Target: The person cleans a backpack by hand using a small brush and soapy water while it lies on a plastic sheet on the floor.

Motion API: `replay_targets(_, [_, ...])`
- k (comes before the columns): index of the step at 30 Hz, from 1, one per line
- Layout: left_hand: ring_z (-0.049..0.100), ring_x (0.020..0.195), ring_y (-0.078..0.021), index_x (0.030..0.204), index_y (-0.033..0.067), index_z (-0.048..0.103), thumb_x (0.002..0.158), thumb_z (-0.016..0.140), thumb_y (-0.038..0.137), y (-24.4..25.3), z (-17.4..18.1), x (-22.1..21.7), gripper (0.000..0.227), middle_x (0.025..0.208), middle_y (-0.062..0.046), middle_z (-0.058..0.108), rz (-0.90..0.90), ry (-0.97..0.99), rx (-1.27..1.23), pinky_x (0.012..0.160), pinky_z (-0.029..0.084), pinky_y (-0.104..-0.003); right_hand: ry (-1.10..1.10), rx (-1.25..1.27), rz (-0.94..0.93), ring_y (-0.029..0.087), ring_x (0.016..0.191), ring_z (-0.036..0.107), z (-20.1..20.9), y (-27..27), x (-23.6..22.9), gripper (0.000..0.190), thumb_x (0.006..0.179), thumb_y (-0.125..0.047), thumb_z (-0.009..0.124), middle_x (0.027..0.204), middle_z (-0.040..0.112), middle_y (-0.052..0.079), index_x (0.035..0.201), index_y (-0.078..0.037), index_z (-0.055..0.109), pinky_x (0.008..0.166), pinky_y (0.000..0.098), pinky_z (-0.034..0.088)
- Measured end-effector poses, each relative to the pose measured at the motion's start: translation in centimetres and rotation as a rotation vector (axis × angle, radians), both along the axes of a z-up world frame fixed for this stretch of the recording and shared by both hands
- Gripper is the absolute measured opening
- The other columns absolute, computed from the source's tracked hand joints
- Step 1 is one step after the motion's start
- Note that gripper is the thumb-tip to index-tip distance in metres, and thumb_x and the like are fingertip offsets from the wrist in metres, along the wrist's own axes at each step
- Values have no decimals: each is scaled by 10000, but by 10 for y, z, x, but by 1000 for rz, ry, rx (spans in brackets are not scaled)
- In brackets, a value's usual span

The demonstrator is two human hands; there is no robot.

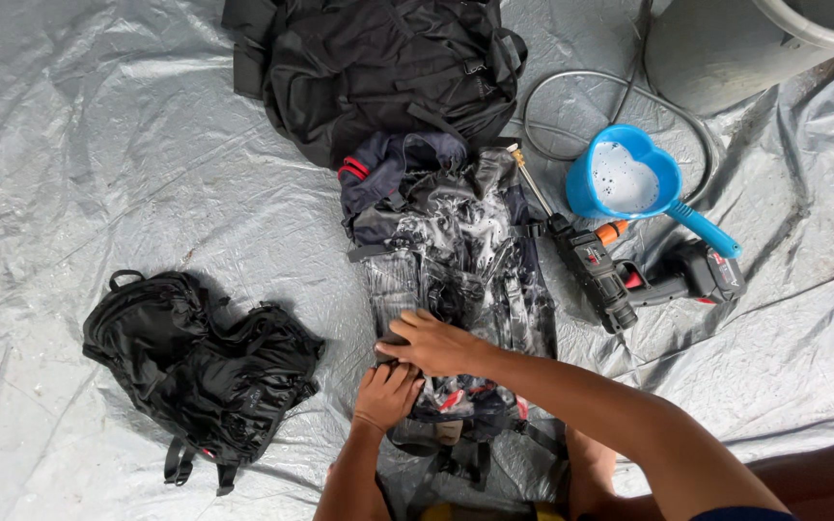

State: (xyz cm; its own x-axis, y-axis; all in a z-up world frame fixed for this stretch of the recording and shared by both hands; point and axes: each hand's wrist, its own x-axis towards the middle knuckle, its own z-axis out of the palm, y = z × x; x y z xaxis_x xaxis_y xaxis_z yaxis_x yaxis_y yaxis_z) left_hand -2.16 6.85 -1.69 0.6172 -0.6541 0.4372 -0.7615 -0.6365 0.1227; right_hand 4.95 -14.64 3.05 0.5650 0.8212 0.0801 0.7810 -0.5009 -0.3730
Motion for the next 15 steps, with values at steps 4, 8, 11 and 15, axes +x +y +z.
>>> replay_targets(4, [617,841,-244,1330,122,783,1146,570,397,-2,3,3,394,1268,17,758,-9,-23,-16,682,446,-411,-95,8,90,298,1121,453,6,-6,38,623,1007,13,655,1213,502,117,1600,-125,524,983,470,429])
replay_targets(8, [588,804,-202,1450,138,742,1147,574,394,-4,7,5,431,1222,38,750,10,-39,4,659,449,-369,-243,-195,-210,292,1232,483,26,-5,116,786,885,-77,800,1340,517,113,1604,-229,519,1038,476,478])
replay_targets(11, [576,796,-208,1496,148,714,1145,569,403,1,10,4,458,1206,38,729,13,-19,26,659,447,-372,-146,-166,-295,316,1232,425,29,12,120,741,909,-36,790,1308,461,124,1597,-210,575,1049,547,457])
replay_targets(15, [549,778,-206,1427,144,756,1148,556,384,-2,9,5,419,1121,39,680,9,54,-6,628,406,-373,49,-30,-130,326,1395,428,15,16,50,881,900,72,669,1476,546,158,1685,-273,469,1161,565,425])
